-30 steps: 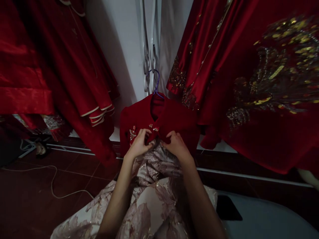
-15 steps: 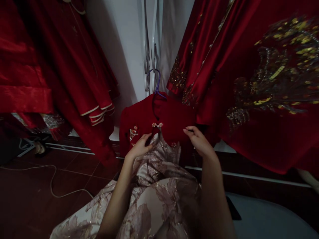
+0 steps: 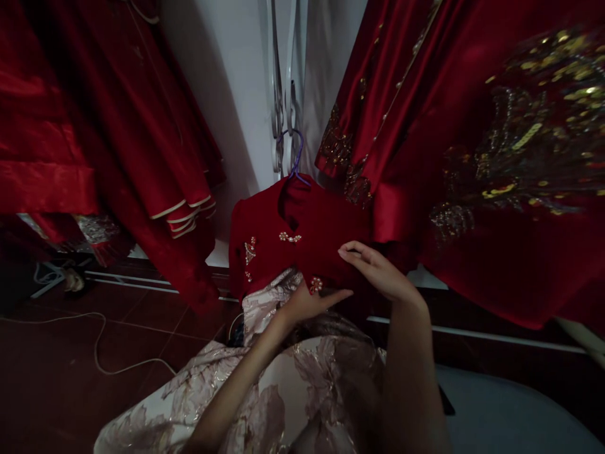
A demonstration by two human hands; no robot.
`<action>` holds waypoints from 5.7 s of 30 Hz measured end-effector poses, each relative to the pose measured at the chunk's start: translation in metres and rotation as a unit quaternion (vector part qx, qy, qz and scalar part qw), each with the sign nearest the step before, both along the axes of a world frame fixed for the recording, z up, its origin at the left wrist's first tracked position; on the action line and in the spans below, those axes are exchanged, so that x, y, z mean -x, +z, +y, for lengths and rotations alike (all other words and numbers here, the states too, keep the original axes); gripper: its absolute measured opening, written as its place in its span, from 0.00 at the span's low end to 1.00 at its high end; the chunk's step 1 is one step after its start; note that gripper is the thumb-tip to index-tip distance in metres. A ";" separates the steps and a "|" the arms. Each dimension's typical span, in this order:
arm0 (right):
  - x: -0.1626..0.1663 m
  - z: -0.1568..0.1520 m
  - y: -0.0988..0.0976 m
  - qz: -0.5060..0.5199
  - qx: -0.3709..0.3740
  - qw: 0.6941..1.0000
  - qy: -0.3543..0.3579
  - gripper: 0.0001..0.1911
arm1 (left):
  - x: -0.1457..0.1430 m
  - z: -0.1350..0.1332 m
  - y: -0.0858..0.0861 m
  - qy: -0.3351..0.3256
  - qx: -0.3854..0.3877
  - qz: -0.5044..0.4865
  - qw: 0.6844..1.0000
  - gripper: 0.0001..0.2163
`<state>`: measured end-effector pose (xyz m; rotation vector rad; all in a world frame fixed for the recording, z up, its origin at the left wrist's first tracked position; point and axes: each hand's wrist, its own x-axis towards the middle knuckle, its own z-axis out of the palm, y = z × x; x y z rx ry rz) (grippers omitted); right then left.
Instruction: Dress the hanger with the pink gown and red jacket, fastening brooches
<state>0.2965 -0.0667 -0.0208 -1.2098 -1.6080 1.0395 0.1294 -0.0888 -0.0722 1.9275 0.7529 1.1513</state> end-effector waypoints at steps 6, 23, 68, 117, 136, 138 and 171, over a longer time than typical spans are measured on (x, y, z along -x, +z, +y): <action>0.006 0.011 -0.012 -0.070 -0.034 0.996 -0.038 0.20 | 0.002 -0.002 -0.010 -0.006 -0.010 0.152 0.988 0.14; 0.028 0.039 -0.049 -0.207 -0.126 0.957 -0.160 0.27 | 0.094 0.027 0.006 0.021 0.211 -0.098 0.972 0.19; 0.169 0.061 -0.042 0.035 -0.121 0.992 -0.030 0.10 | 0.131 0.068 -0.037 0.274 0.123 -0.305 0.904 0.12; 0.127 0.024 -0.091 -0.282 -0.022 0.954 0.098 0.10 | 0.150 0.057 -0.068 0.275 0.040 0.273 0.921 0.07; 0.129 0.027 -0.096 -0.292 -0.039 0.955 0.028 0.10 | 0.183 0.048 -0.052 0.227 0.102 0.135 0.959 0.08; 0.131 0.028 -0.095 -0.286 -0.032 0.957 0.029 0.09 | 0.184 0.048 -0.053 0.230 0.096 0.150 0.957 0.08; 0.149 0.023 -0.079 0.091 0.057 0.994 -0.011 0.14 | 0.133 0.040 -0.026 0.250 0.028 0.180 0.951 0.03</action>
